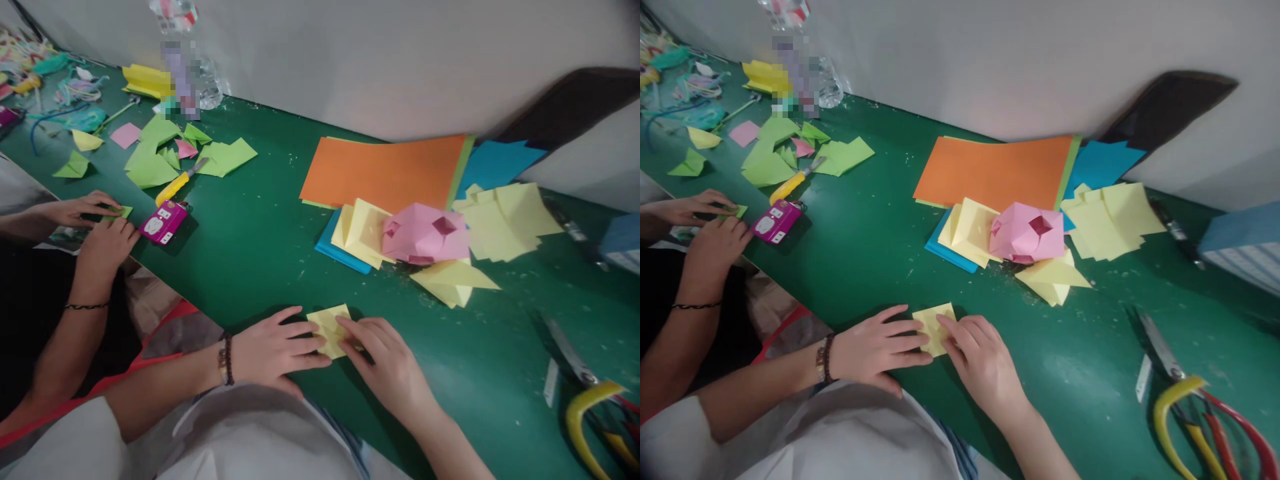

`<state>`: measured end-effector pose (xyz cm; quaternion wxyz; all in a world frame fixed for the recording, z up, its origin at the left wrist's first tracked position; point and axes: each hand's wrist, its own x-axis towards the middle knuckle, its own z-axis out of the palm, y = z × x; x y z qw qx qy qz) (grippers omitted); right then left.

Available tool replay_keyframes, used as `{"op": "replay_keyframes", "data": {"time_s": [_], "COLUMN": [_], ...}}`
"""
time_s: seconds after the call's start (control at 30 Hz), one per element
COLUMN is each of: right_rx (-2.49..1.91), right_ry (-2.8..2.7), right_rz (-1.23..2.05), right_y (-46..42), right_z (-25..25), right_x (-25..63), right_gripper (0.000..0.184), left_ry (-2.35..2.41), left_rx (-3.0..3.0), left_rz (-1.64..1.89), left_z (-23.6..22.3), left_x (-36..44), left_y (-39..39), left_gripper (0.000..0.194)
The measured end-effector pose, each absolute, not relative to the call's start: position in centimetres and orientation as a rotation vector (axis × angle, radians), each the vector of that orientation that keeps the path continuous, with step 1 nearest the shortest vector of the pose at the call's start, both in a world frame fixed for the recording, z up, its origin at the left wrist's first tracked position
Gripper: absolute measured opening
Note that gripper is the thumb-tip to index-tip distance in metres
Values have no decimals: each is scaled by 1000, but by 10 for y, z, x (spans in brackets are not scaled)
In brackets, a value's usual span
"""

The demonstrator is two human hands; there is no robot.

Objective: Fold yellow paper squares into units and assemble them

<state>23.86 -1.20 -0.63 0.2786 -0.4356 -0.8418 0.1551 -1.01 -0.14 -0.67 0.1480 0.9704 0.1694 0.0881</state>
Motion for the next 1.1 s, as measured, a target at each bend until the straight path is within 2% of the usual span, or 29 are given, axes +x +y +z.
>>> {"op": "replay_keyframes", "data": {"time_s": [0.3,1.1], "right_rx": [-1145,-1189], "right_ry": [-2229,-2205], "right_rz": [487,424], "right_y": [-12,-16], "right_z": [-6,-12], "right_x": [239,238], "right_gripper": [13,18], "left_ry": [479,465], "left_rx": [2752,2747], "left_rz": [214,195], "left_z": [-4,-4], "left_x": [-10,-10], "left_y": [0,2], "left_gripper": [53,54]}}
